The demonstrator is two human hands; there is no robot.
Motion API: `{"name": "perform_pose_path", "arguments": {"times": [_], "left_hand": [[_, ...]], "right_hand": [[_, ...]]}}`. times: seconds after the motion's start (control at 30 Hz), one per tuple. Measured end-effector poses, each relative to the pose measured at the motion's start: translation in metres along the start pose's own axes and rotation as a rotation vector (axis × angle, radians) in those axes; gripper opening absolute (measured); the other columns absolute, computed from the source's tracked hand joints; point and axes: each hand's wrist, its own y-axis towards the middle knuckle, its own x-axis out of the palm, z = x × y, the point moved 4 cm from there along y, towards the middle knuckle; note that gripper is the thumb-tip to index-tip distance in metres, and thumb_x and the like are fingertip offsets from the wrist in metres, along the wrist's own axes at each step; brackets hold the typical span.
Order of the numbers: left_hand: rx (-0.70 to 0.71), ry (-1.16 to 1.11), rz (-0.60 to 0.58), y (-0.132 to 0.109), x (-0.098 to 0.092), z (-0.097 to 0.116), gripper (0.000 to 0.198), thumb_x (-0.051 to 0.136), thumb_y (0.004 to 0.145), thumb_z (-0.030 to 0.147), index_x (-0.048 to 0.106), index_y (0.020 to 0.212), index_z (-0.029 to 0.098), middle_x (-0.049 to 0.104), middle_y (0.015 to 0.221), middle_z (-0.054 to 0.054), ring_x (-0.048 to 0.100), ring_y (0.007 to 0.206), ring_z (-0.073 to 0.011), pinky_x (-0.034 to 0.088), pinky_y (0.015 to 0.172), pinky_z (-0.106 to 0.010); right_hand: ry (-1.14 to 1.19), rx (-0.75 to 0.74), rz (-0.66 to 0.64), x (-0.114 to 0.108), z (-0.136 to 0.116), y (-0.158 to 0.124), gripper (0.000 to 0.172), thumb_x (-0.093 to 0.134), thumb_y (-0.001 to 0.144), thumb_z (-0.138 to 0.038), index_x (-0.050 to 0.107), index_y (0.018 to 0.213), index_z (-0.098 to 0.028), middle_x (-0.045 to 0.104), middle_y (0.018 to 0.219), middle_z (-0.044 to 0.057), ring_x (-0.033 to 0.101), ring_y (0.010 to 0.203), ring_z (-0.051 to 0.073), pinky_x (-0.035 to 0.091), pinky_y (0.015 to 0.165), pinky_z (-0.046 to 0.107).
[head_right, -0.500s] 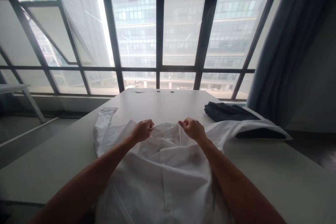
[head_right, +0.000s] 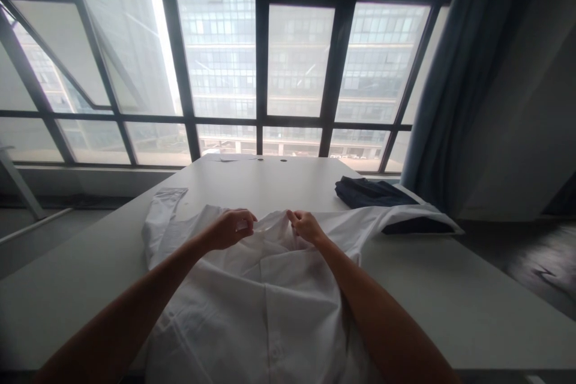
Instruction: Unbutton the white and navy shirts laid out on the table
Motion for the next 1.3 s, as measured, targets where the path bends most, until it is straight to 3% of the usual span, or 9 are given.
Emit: {"name": "perform_pose_path", "arguments": {"times": [0.13, 0.23, 0.4, 0.53, 0.77, 0.9, 1.13, 1.3], "left_hand": [[0.203, 0.122, 0.056, 0.001, -0.004, 0.005, 0.020, 0.051, 0.080, 0.003, 0.060, 0.070, 0.018, 0.071, 0.092, -0.007, 0.060, 0.088, -0.0180, 0.048, 0.078, -0.029], [0.243, 0.197, 0.099, 0.001, -0.003, 0.000, 0.024, 0.049, 0.079, -0.001, 0.059, 0.070, 0.018, 0.071, 0.095, -0.005, 0.059, 0.089, -0.0186, 0.047, 0.083, -0.033], [0.038, 0.332, 0.147, 0.000, -0.002, -0.018, 0.021, 0.056, 0.080, 0.002, 0.063, 0.090, 0.020, 0.069, 0.102, -0.005, 0.059, 0.098, -0.0223, 0.046, 0.088, -0.036], [-0.177, 0.373, 0.156, -0.002, -0.004, -0.036, 0.037, 0.064, 0.079, 0.009, 0.059, 0.114, 0.020, 0.066, 0.111, -0.008, 0.060, 0.102, -0.0229, 0.046, 0.088, -0.034], [-0.373, 0.510, 0.043, -0.006, -0.001, -0.051, 0.015, 0.061, 0.086, 0.026, 0.067, 0.098, 0.018, 0.069, 0.102, -0.011, 0.064, 0.096, -0.0261, 0.046, 0.087, -0.036], [-0.384, 0.583, 0.067, -0.009, 0.002, -0.052, 0.014, 0.060, 0.087, 0.029, 0.067, 0.091, 0.017, 0.068, 0.098, -0.011, 0.063, 0.098, -0.0269, 0.045, 0.087, -0.036], [-0.475, 0.536, 0.151, -0.017, 0.003, -0.052, 0.018, 0.060, 0.087, 0.035, 0.063, 0.089, 0.017, 0.068, 0.096, -0.010, 0.065, 0.088, -0.0241, 0.045, 0.073, -0.030], [-0.504, 0.491, 0.167, -0.018, 0.004, -0.051, 0.017, 0.062, 0.086, 0.034, 0.060, 0.083, 0.017, 0.068, 0.087, -0.009, 0.065, 0.083, -0.0234, 0.043, 0.068, -0.029]], "right_hand": [[0.129, 0.104, 0.000, 0.003, -0.001, 0.000, 0.051, 0.045, 0.089, -0.064, 0.053, 0.071, -0.017, 0.055, 0.053, 0.001, 0.053, 0.045, 0.012, 0.039, 0.039, 0.020], [0.262, 0.175, -0.062, 0.006, -0.005, -0.003, 0.050, 0.043, 0.091, -0.062, 0.057, 0.081, -0.015, 0.058, 0.058, 0.003, 0.059, 0.051, 0.014, 0.046, 0.043, 0.021], [0.461, 0.189, -0.195, 0.009, -0.017, -0.010, 0.045, 0.050, 0.090, -0.057, 0.058, 0.084, -0.013, 0.060, 0.072, 0.005, 0.059, 0.056, 0.013, 0.049, 0.046, 0.022], [0.409, 0.189, -0.265, 0.009, -0.020, -0.016, 0.043, 0.060, 0.083, -0.059, 0.054, 0.088, -0.017, 0.057, 0.071, 0.001, 0.058, 0.057, 0.012, 0.049, 0.050, 0.022], [0.188, 0.251, -0.532, 0.011, -0.016, -0.019, 0.059, 0.063, 0.071, -0.074, 0.057, 0.079, -0.016, 0.060, 0.066, 0.001, 0.054, 0.056, 0.010, 0.041, 0.051, 0.019], [0.277, 0.237, -0.641, 0.013, -0.021, -0.016, 0.060, 0.076, 0.060, -0.067, 0.059, 0.084, -0.015, 0.061, 0.071, -0.001, 0.057, 0.063, 0.010, 0.045, 0.058, 0.020], [0.353, 0.215, -0.844, 0.012, -0.031, -0.019, 0.055, 0.081, 0.061, -0.057, 0.060, 0.089, -0.014, 0.060, 0.078, -0.002, 0.058, 0.070, 0.010, 0.045, 0.064, 0.020], [0.332, 0.221, -0.843, 0.010, -0.031, -0.019, 0.056, 0.084, 0.056, -0.054, 0.058, 0.086, -0.015, 0.058, 0.073, -0.004, 0.055, 0.064, 0.008, 0.041, 0.059, 0.018]]}}
